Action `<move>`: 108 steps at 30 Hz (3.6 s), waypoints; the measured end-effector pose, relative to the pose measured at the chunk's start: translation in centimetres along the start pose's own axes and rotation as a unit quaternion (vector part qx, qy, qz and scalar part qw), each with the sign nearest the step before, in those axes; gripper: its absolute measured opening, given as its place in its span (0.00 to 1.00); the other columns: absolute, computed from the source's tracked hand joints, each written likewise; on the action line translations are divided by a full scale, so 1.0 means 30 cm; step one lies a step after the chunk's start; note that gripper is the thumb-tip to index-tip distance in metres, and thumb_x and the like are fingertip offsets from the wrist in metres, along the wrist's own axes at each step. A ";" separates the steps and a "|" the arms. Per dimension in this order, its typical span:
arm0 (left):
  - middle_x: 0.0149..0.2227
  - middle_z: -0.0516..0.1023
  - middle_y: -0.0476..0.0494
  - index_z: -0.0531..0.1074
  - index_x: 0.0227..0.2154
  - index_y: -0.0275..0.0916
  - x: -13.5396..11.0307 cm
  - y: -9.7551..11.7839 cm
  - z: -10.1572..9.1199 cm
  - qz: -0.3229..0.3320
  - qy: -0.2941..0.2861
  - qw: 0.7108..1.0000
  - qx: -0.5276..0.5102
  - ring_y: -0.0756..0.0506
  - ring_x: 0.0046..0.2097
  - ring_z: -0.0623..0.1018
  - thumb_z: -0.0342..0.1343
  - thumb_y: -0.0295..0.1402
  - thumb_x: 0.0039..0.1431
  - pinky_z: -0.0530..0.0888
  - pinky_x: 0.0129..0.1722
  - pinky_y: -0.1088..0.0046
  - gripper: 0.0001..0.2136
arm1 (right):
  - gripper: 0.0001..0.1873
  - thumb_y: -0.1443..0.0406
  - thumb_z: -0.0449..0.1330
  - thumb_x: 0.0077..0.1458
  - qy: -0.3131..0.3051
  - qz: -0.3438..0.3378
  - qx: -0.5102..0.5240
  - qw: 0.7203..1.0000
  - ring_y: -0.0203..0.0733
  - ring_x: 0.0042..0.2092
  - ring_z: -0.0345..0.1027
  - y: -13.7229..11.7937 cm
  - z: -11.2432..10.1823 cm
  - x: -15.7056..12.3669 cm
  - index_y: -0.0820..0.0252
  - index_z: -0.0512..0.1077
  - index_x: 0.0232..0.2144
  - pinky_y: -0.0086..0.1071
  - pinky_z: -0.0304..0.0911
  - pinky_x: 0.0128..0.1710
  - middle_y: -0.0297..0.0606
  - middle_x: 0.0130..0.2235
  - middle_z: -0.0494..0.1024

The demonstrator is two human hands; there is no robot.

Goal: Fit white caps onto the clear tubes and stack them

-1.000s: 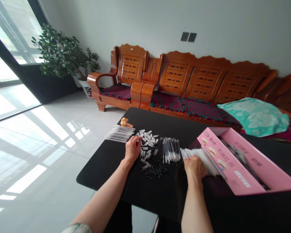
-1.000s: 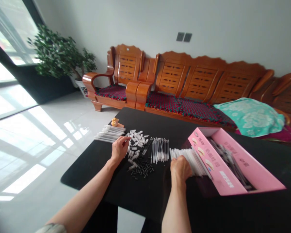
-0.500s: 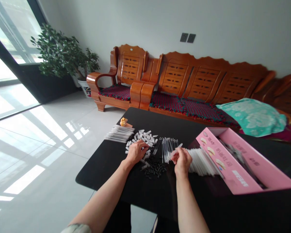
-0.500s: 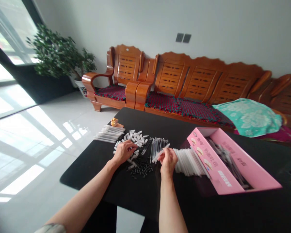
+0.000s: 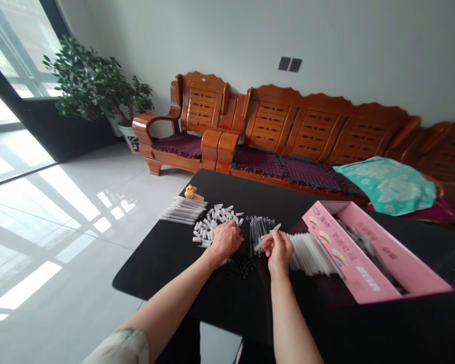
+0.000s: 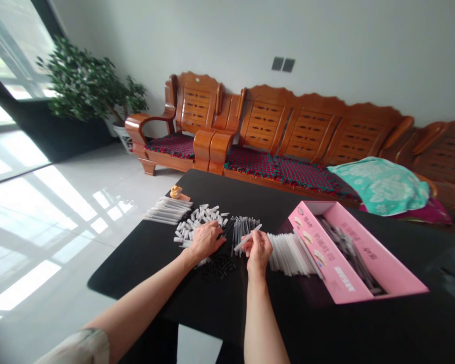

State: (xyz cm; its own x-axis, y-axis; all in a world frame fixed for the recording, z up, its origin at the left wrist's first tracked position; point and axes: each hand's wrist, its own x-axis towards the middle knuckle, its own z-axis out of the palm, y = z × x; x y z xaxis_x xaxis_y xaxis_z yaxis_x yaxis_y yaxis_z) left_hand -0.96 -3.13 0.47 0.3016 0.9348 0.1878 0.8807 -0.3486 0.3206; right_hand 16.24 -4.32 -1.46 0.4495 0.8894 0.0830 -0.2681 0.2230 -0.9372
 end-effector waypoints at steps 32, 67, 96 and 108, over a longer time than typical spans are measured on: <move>0.32 0.78 0.47 0.77 0.32 0.38 -0.071 -0.145 -0.056 0.012 0.089 0.963 -0.255 0.49 0.33 0.74 0.54 0.34 0.60 0.67 0.36 0.77 0.08 | 0.13 0.61 0.67 0.46 0.071 -0.024 0.135 0.988 0.41 0.25 0.76 -0.028 -0.064 0.049 0.63 0.69 0.30 0.31 0.73 0.24 0.37 0.25 0.81; 0.34 0.78 0.46 0.78 0.35 0.40 -0.067 -0.102 -0.027 -0.105 0.174 0.951 -0.232 0.50 0.32 0.74 0.54 0.34 0.60 0.68 0.36 0.77 0.08 | 0.14 0.62 0.66 0.45 -0.105 0.190 0.143 0.966 0.32 0.18 0.64 -0.026 -0.013 -0.007 0.62 0.75 0.36 0.24 0.58 0.14 0.30 0.21 0.74; 0.21 0.73 0.49 0.75 0.42 0.33 -0.053 -0.098 -0.007 -0.131 0.074 0.829 -0.538 0.50 0.23 0.72 0.53 0.44 0.59 0.68 0.25 0.77 0.18 | 0.11 0.69 0.70 0.42 -0.031 0.189 0.219 0.957 0.33 0.26 0.74 0.008 -0.043 0.028 0.61 0.78 0.33 0.22 0.67 0.19 0.34 0.27 0.81; 0.28 0.77 0.45 0.74 0.37 0.33 -0.054 -0.085 -0.014 -0.110 0.038 0.692 -0.712 0.50 0.30 0.77 0.63 0.42 0.51 0.73 0.30 0.77 0.17 | 0.09 0.70 0.69 0.42 -0.085 0.164 0.222 0.958 0.40 0.27 0.78 0.009 -0.034 0.008 0.61 0.76 0.30 0.28 0.75 0.26 0.39 0.29 0.83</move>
State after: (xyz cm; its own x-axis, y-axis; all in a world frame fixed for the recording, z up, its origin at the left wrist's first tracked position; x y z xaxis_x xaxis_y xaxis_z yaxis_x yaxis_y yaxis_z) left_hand -3.85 -3.77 -0.25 0.1486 0.9887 0.0201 -0.3673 0.0363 0.9294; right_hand 17.14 -4.46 -2.05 0.1445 0.9843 -0.1012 -0.7232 0.0352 -0.6898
